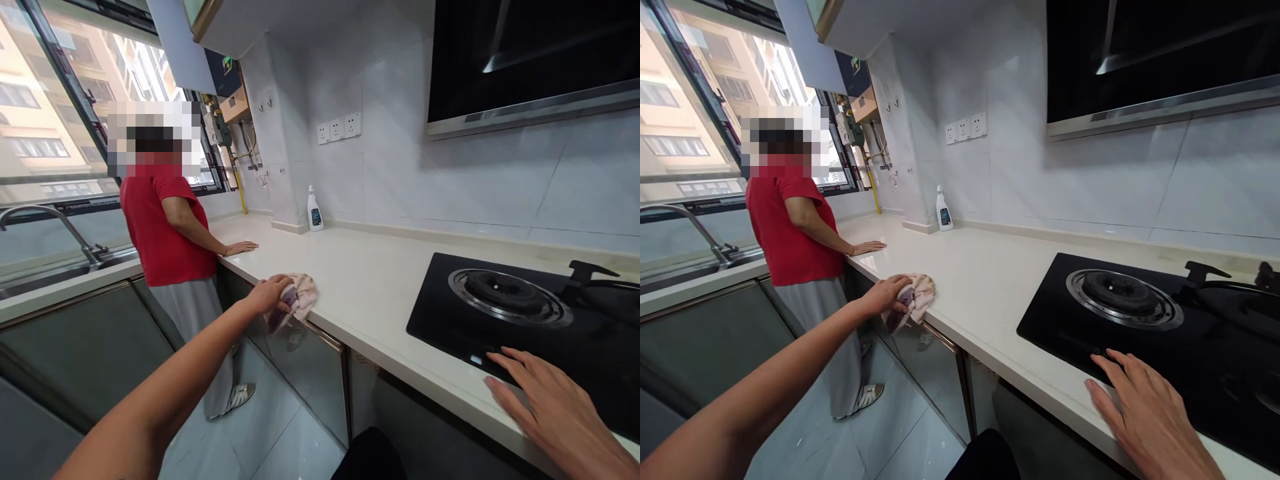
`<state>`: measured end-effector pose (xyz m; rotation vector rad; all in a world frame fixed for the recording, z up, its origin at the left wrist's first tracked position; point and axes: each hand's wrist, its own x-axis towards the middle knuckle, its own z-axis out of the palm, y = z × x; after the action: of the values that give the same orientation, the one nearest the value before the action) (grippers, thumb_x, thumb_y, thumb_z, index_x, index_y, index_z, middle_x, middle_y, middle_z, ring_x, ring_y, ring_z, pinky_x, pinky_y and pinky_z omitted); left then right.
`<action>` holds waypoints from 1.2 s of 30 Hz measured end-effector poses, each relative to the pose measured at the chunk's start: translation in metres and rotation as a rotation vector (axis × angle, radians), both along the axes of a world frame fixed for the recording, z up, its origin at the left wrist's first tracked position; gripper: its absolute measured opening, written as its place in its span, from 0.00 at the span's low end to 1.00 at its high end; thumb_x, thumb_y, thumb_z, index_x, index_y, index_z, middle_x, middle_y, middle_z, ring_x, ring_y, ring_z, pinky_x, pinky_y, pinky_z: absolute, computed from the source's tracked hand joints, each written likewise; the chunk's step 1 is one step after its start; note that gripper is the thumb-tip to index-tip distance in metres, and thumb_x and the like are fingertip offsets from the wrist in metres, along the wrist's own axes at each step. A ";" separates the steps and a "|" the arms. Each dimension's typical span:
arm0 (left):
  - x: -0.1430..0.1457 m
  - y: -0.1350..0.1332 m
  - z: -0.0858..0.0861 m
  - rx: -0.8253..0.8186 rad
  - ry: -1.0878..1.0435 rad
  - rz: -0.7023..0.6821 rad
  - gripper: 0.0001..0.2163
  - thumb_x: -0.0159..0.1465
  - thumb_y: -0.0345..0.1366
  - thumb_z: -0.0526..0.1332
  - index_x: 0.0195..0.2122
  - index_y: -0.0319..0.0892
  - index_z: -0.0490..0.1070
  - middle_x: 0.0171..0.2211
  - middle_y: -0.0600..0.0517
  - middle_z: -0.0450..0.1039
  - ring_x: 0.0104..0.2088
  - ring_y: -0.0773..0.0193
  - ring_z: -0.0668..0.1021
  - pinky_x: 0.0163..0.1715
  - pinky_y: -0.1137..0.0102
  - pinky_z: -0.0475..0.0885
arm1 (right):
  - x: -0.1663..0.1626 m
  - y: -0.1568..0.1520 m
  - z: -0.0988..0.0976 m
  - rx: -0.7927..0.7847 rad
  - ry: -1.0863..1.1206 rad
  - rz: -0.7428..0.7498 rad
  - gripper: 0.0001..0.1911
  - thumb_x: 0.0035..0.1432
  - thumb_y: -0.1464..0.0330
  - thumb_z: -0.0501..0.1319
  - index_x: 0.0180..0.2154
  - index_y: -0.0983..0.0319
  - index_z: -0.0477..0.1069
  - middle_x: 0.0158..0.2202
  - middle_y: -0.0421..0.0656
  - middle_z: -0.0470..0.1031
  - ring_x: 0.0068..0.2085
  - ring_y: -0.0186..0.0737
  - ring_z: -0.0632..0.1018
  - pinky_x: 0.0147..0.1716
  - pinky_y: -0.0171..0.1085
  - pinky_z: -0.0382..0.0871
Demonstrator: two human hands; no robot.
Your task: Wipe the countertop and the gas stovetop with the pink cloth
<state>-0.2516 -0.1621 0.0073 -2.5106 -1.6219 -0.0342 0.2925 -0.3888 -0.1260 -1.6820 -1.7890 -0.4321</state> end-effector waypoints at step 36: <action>0.361 -0.219 -0.062 0.362 -0.265 -0.785 0.47 0.59 0.67 0.65 0.69 0.34 0.60 0.61 0.36 0.68 0.58 0.43 0.69 0.61 0.45 0.61 | -0.016 -0.024 0.060 -0.126 0.801 0.084 0.31 0.71 0.43 0.43 0.57 0.50 0.73 0.64 0.43 0.70 0.66 0.48 0.70 0.71 0.56 0.57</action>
<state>0.1094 -0.3810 -0.0547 -2.7245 -0.5103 -0.6951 0.2760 -0.4131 -0.0661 -1.5383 -1.2839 0.3657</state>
